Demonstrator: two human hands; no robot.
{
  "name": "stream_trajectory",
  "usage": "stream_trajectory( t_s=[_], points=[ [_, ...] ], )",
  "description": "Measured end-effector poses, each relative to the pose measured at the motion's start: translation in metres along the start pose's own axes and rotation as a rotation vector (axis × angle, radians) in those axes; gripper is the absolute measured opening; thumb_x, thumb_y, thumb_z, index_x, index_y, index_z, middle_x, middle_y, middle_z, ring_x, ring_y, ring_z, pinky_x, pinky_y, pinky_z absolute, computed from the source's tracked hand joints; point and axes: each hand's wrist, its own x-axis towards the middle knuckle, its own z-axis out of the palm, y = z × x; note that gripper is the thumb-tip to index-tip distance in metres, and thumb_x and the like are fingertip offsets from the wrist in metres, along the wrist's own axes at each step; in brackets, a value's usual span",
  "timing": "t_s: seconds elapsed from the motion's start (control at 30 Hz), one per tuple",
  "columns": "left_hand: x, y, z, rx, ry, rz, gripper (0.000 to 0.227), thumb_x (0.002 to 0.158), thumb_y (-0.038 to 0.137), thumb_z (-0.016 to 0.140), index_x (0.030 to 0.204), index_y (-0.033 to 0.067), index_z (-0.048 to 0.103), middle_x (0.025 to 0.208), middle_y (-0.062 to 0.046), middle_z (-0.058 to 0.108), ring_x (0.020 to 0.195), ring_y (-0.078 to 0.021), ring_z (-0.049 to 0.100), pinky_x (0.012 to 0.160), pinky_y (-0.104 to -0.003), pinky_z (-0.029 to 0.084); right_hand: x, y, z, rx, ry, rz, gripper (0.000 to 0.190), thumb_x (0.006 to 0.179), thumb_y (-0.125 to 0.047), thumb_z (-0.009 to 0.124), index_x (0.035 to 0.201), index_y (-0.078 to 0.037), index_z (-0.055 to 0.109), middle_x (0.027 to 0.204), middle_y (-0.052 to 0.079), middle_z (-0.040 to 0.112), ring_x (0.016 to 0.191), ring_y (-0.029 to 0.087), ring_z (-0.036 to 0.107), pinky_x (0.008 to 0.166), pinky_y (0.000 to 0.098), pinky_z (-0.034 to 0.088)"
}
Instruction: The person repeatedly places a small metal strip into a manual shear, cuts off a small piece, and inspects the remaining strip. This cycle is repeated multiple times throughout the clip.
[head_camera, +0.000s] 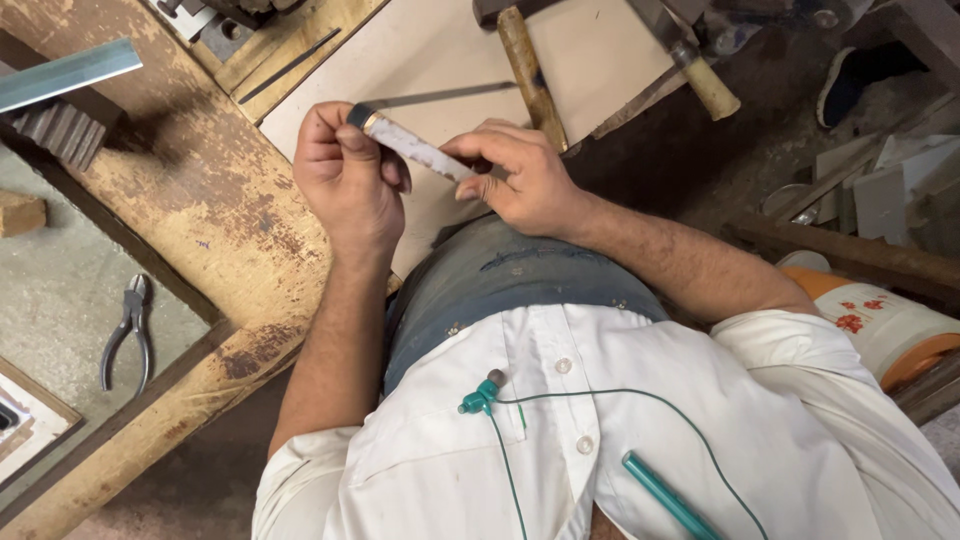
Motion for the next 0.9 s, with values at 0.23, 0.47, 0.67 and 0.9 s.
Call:
stream_trajectory(
  t_s=[0.23,0.47,0.67,0.9],
  points=[
    [0.007,0.004,0.005,-0.138,-0.06,-0.079,0.03,0.109,0.031,0.066,0.108,0.0028,0.055,0.079,-0.005,0.061,0.051,-0.0067,0.046,0.042,-0.021,0.037,-0.005,0.008,-0.002,0.499,-0.062,0.151,0.04,0.096,-0.021,0.077,0.127,0.002,0.067,0.105,0.006,0.069,0.088,0.008,0.064,0.076,0.0232,0.055],
    [0.013,-0.009,0.011,-0.005,-0.028,0.006,0.03,0.111,0.031,0.064,0.106,0.003,0.055,0.079,-0.003,0.059,0.049,-0.0056,0.045,0.041,-0.021,0.036,-0.008,-0.005,-0.002,-0.086,0.167,-0.129,0.037,0.1,-0.022,0.079,0.126,0.003,0.068,0.105,0.01,0.073,0.092,0.017,0.067,0.078,0.0291,0.055],
    [0.031,-0.029,-0.012,0.381,0.017,0.322,0.032,0.116,0.027,0.066,0.1,0.0012,0.055,0.08,-0.006,0.056,0.058,-0.0118,0.047,0.048,-0.026,0.041,-0.009,-0.015,-0.009,-0.23,0.287,-0.288,0.023,0.1,-0.009,0.08,0.117,0.0,0.068,0.102,0.01,0.071,0.092,0.021,0.066,0.077,0.0316,0.055],
    [0.046,0.03,-0.032,0.515,-0.199,0.242,0.021,0.111,0.017,0.067,0.102,0.0007,0.056,0.086,-0.005,0.064,0.061,-0.0081,0.058,0.048,-0.023,0.052,-0.004,0.002,-0.01,-0.117,0.114,0.071,0.026,0.097,-0.003,0.074,0.123,0.001,0.071,0.098,0.012,0.072,0.083,0.02,0.068,0.072,0.0322,0.056]
  ],
)
